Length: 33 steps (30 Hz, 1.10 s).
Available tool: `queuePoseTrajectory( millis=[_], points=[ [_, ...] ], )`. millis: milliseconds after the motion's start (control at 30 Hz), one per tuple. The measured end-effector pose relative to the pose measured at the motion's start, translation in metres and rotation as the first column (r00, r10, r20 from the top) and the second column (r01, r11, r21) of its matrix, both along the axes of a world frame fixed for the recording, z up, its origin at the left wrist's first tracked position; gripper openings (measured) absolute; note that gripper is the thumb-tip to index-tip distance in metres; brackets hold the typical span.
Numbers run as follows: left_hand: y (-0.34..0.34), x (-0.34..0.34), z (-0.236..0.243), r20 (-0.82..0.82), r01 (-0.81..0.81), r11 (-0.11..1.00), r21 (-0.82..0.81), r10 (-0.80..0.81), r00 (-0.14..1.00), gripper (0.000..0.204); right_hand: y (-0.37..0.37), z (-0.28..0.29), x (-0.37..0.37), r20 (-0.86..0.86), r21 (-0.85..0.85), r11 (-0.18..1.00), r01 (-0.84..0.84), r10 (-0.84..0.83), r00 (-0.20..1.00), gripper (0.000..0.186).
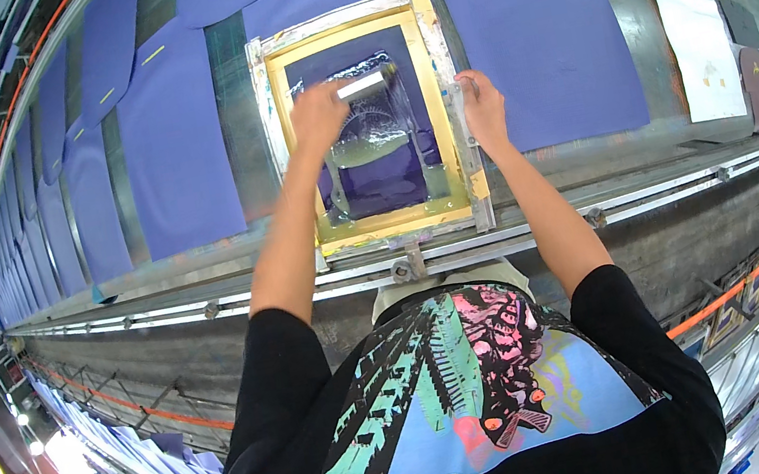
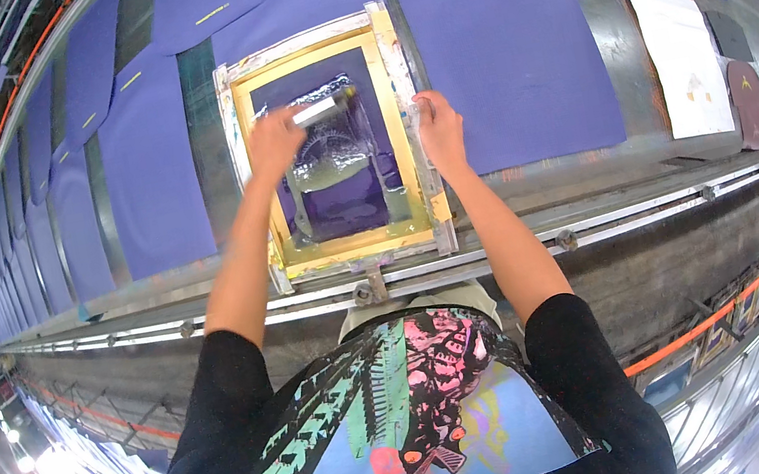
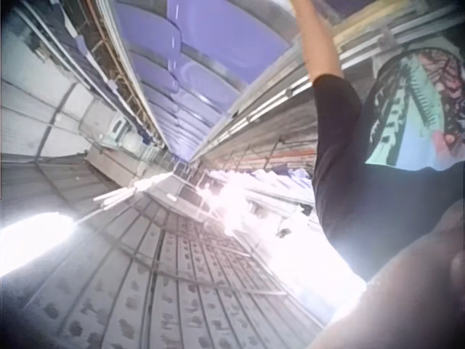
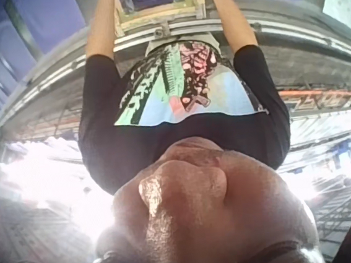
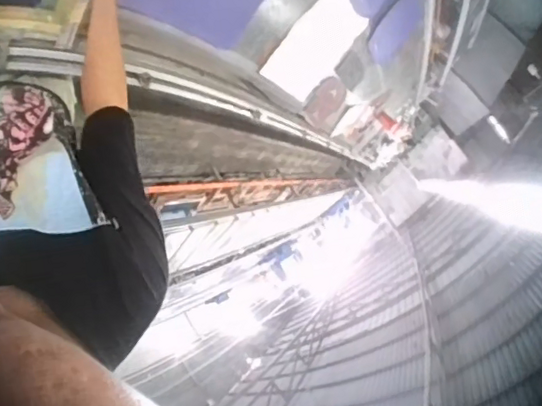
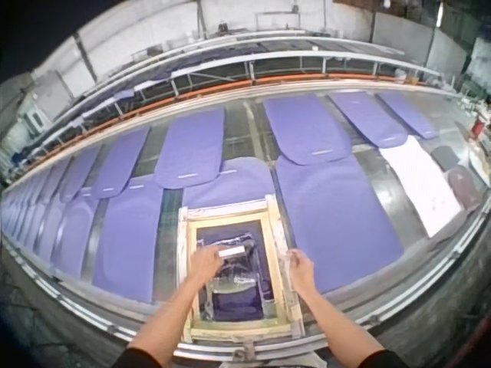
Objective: The person performs screen printing on purple fabric pieces laid out on a table. They use a squeegee to pull ink across a screen frame, then walk to a nearby table to pour liquid from a bottle onto the screen and wipe it with a cloth. They return to the table and continue printing on additional fabric pieces.
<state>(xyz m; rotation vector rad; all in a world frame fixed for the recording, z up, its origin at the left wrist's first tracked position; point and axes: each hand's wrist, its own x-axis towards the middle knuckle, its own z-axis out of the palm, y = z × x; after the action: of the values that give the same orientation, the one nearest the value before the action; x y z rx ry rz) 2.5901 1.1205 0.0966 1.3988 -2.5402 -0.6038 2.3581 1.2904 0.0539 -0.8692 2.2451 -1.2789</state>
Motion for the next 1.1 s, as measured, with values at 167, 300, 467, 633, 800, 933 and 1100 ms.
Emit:
queuePoseTrajectory(
  millis=[167, 300, 467, 633, 800, 933, 1100],
  points=[
    [-0.007, -0.023, -0.017, 0.035, -0.037, 0.995, -0.092, 0.04, 0.999, 0.038, 0.004, -0.001, -0.005, 0.01, 0.056, 0.998, -0.017, 0.016, 1.0, 0.018],
    [0.074, 0.006, -0.035, 0.063, 0.028, 0.979, -0.203, -0.015, 0.998, 0.032, 0.004, -0.015, -0.009, 0.058, 0.041, 0.999, -0.01, 0.007, 0.998, 0.019],
    [0.156, 0.045, -0.037, -0.093, 0.067, 0.985, -0.16, -0.083, 0.992, 0.038, 0.001, -0.024, -0.015, 0.003, -0.011, 0.999, -0.052, 0.052, 0.999, 0.019],
    [0.175, 0.079, -0.021, -0.241, 0.106, 0.981, -0.16, -0.143, 0.96, 0.051, -0.007, 0.007, -0.002, -0.137, -0.06, 0.997, -0.04, 0.032, 0.99, 0.019],
    [0.187, 0.085, -0.004, -0.278, 0.045, 0.985, -0.169, -0.091, 0.956, 0.055, -0.004, 0.043, 0.013, -0.041, -0.071, 0.996, -0.051, 0.048, 0.998, 0.021],
    [0.196, 0.07, 0.002, -0.25, 0.01, 0.99, -0.143, -0.046, 0.967, 0.056, 0.009, 0.038, 0.008, -0.02, -0.182, 0.98, -0.085, 0.083, 0.996, 0.019],
    [0.202, 0.056, 0.001, -0.185, 0.011, 0.987, -0.159, -0.041, 0.982, 0.055, 0.026, 0.015, -0.001, -0.007, -0.236, 0.969, -0.077, 0.078, 0.997, 0.017]
  ],
)
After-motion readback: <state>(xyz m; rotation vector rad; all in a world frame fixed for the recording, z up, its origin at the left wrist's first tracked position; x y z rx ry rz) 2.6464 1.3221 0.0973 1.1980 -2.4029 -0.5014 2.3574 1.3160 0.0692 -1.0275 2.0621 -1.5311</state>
